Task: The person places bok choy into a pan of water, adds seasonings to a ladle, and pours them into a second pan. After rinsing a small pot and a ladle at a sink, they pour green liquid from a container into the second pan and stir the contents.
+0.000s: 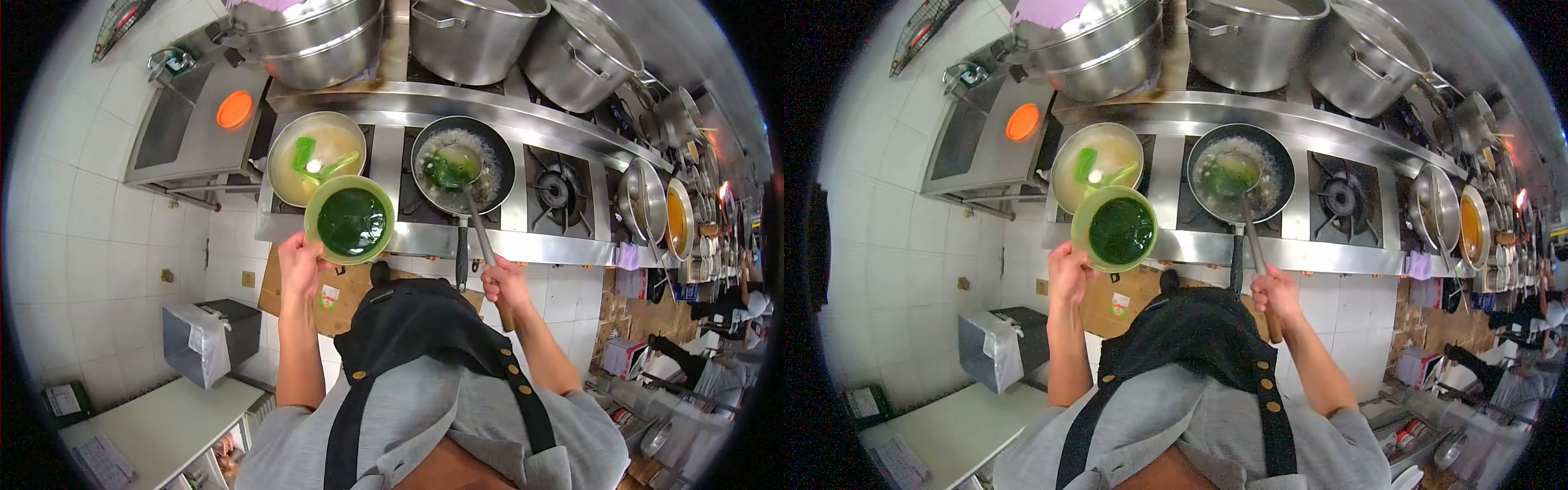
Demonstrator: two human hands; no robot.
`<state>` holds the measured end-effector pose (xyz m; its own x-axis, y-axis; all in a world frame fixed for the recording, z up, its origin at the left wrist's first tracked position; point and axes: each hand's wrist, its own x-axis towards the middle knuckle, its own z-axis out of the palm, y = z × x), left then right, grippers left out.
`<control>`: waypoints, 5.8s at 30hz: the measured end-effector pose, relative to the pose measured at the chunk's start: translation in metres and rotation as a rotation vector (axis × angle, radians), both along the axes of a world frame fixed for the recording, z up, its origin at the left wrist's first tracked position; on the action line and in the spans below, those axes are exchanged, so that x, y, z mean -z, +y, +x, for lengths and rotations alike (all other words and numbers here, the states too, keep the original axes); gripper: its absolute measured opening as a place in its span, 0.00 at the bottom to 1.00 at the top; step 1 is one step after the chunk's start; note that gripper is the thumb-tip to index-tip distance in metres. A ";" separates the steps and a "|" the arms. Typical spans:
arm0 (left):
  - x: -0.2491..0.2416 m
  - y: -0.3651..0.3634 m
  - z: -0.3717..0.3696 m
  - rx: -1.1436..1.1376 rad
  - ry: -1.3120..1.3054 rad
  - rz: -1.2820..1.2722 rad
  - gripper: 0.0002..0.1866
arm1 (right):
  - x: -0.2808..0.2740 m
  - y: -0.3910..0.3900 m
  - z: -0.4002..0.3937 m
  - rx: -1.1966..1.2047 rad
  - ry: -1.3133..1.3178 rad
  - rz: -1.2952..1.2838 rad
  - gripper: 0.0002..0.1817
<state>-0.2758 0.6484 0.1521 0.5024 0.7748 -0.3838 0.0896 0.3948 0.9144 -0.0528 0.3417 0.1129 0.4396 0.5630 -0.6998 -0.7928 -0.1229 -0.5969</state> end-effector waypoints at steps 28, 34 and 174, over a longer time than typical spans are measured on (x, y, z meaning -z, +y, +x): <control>0.044 -0.014 0.047 0.120 0.086 -0.124 0.04 | -0.055 -0.065 0.056 -0.167 0.009 -0.270 0.12; 0.040 -0.017 0.051 0.132 0.120 -0.072 0.02 | -0.044 -0.029 0.003 -0.349 -0.470 -0.439 0.29; -0.049 0.035 0.293 0.840 0.853 0.822 0.11 | 0.014 -0.045 0.005 -0.375 -1.423 -0.611 0.34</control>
<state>0.0169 0.6837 0.2008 0.7603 0.5166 -0.3938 0.6479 -0.6462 0.4034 -0.0473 0.2969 0.0986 0.8106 0.5856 -0.0084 0.4725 -0.6624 -0.5814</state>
